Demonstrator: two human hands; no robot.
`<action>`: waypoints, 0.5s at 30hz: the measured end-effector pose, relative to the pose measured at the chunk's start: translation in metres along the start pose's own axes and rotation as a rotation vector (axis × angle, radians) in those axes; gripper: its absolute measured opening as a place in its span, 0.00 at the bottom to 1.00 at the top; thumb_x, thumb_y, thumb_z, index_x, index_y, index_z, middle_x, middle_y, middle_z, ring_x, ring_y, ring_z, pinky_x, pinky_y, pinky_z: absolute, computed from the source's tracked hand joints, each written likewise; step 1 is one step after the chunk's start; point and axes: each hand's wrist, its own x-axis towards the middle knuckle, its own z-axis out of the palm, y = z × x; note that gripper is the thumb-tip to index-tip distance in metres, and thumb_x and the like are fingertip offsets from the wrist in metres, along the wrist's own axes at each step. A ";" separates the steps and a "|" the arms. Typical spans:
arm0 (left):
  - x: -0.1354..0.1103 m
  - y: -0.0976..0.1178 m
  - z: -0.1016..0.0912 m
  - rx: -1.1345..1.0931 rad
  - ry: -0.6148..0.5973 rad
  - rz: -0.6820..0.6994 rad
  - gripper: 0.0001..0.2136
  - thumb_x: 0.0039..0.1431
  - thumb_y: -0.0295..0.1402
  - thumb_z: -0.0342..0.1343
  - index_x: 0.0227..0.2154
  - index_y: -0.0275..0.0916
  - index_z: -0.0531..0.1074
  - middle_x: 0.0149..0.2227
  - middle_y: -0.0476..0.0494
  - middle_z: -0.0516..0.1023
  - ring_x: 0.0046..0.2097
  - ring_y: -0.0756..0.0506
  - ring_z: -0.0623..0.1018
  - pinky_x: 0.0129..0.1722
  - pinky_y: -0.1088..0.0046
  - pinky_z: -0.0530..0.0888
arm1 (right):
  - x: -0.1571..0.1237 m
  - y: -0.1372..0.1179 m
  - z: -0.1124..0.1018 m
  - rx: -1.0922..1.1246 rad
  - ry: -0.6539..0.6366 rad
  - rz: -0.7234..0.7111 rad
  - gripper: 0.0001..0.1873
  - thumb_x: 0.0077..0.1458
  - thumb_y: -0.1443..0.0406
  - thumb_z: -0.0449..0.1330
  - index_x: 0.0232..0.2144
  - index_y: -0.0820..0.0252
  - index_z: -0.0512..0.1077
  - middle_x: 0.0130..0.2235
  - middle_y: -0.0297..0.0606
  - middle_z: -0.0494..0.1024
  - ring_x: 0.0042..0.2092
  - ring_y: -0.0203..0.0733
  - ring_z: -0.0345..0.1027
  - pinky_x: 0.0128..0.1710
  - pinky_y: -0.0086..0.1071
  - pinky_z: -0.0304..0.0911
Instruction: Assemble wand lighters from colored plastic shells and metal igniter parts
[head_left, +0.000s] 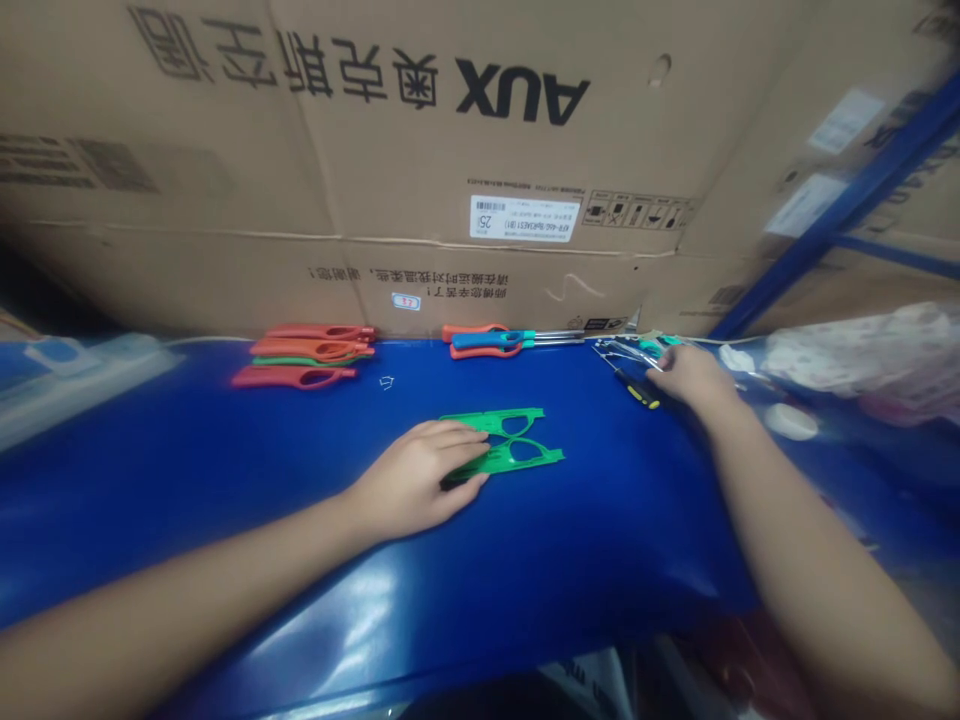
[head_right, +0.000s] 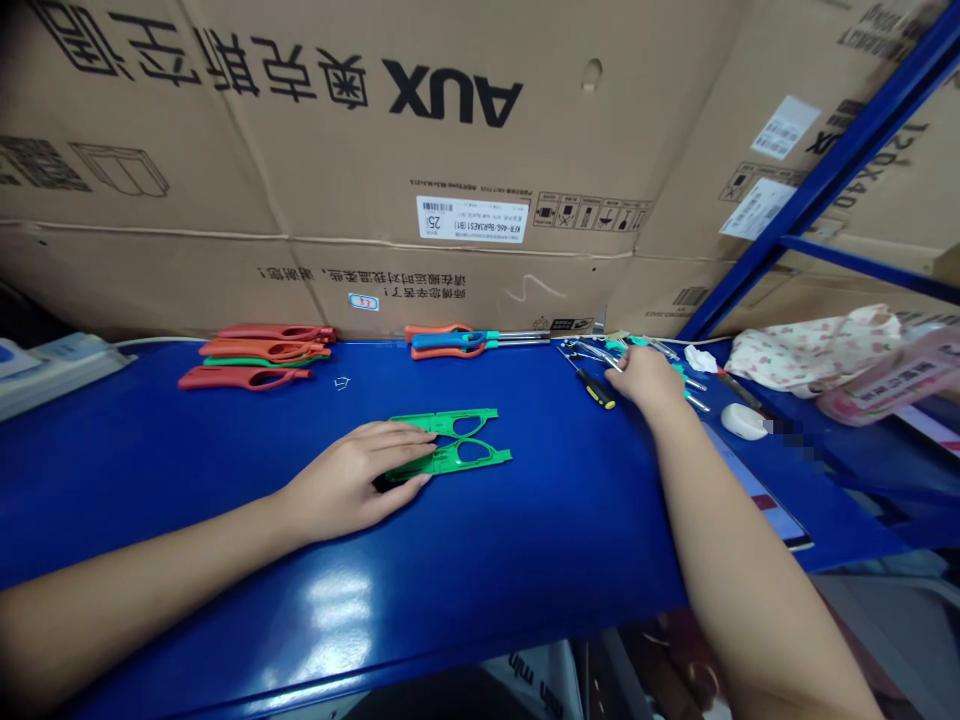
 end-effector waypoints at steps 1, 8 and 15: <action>0.000 0.000 0.000 0.000 -0.001 -0.002 0.14 0.66 0.37 0.55 0.50 0.39 0.77 0.52 0.42 0.81 0.54 0.40 0.80 0.54 0.55 0.77 | -0.001 -0.001 -0.002 0.020 0.030 0.005 0.06 0.45 0.62 0.63 0.28 0.58 0.73 0.32 0.43 0.77 0.36 0.50 0.72 0.31 0.35 0.61; 0.000 0.001 0.000 -0.009 -0.002 -0.007 0.14 0.66 0.37 0.55 0.51 0.39 0.77 0.52 0.41 0.81 0.54 0.39 0.79 0.55 0.55 0.77 | -0.008 -0.006 -0.009 0.207 0.225 -0.004 0.06 0.46 0.64 0.60 0.30 0.56 0.68 0.31 0.42 0.75 0.35 0.49 0.70 0.33 0.36 0.60; -0.001 0.001 0.001 -0.030 -0.005 -0.008 0.15 0.66 0.36 0.54 0.50 0.38 0.77 0.52 0.40 0.81 0.54 0.40 0.80 0.56 0.56 0.76 | -0.016 -0.015 -0.020 0.441 0.340 0.001 0.07 0.44 0.64 0.59 0.28 0.55 0.64 0.27 0.35 0.71 0.30 0.42 0.64 0.33 0.34 0.59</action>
